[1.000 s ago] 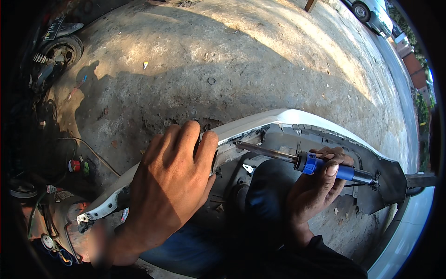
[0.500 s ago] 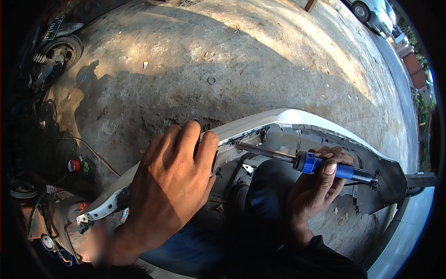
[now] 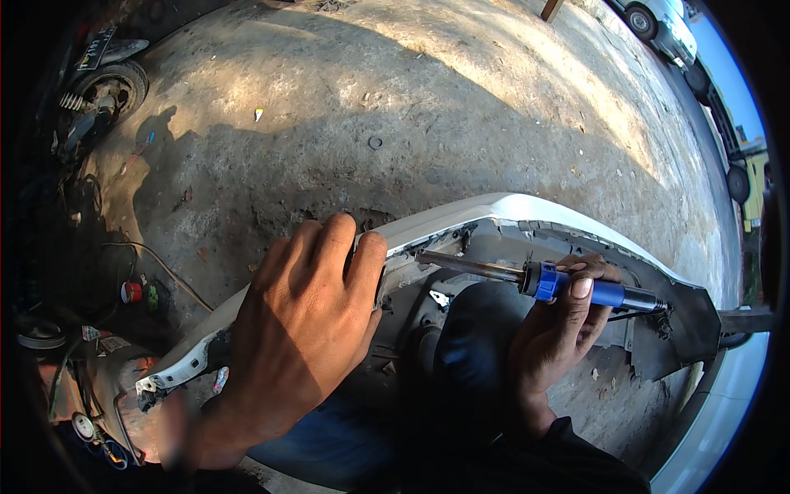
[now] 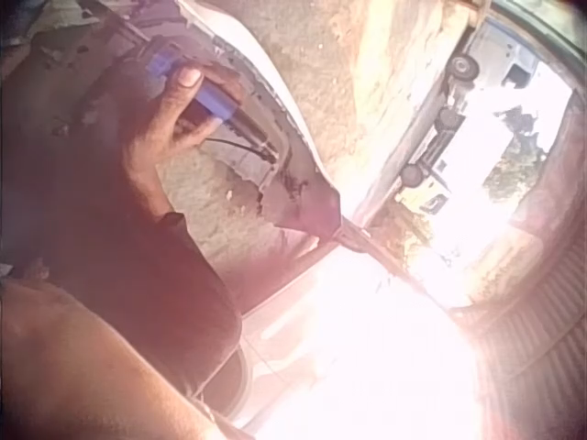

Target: Repairing a crack in a white car bumper using a soldering iron to melt plastic filler into the seam.

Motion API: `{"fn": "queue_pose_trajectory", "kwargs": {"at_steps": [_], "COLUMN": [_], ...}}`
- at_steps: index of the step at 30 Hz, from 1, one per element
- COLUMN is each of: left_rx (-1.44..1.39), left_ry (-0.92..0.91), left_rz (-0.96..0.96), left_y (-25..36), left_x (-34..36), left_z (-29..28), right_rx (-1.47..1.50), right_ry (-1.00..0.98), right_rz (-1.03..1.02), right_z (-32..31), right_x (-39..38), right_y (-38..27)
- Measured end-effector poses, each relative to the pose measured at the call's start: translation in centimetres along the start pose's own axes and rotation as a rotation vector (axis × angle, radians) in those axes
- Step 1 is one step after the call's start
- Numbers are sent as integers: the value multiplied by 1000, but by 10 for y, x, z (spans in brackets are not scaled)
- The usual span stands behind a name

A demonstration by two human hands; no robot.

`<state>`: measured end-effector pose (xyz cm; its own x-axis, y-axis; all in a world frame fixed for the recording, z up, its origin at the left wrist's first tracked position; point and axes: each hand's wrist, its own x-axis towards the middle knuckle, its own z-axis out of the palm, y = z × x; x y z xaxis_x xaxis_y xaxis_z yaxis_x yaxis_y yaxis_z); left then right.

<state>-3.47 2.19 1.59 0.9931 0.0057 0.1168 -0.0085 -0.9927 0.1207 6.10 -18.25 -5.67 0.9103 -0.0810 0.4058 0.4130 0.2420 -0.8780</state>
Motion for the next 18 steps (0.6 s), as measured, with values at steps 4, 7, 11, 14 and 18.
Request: {"fn": "queue_pose_trajectory", "kwargs": {"at_steps": [4,7,11,14,18], "left_rx": [-5,-7,-52,-104,-109], "left_ry": [3,2,-4,-23,-13], "left_rz": [-1,2,-28,-58,-56], "left_y": [0,0,2,1,2], "left_x": [0,0,-2,-2,-1], "left_z": [0,0,0,0,1], "right_rx": [23,16,11,-10,-26], "right_ry": [-24,-19,7,22,12], "right_rz": [-5,-7,9,22,10], "right_z": [-1,-1,2,2,0], "right_x": [1,1,0,0,0], "right_y": [0,0,-2,-2,-1]}}
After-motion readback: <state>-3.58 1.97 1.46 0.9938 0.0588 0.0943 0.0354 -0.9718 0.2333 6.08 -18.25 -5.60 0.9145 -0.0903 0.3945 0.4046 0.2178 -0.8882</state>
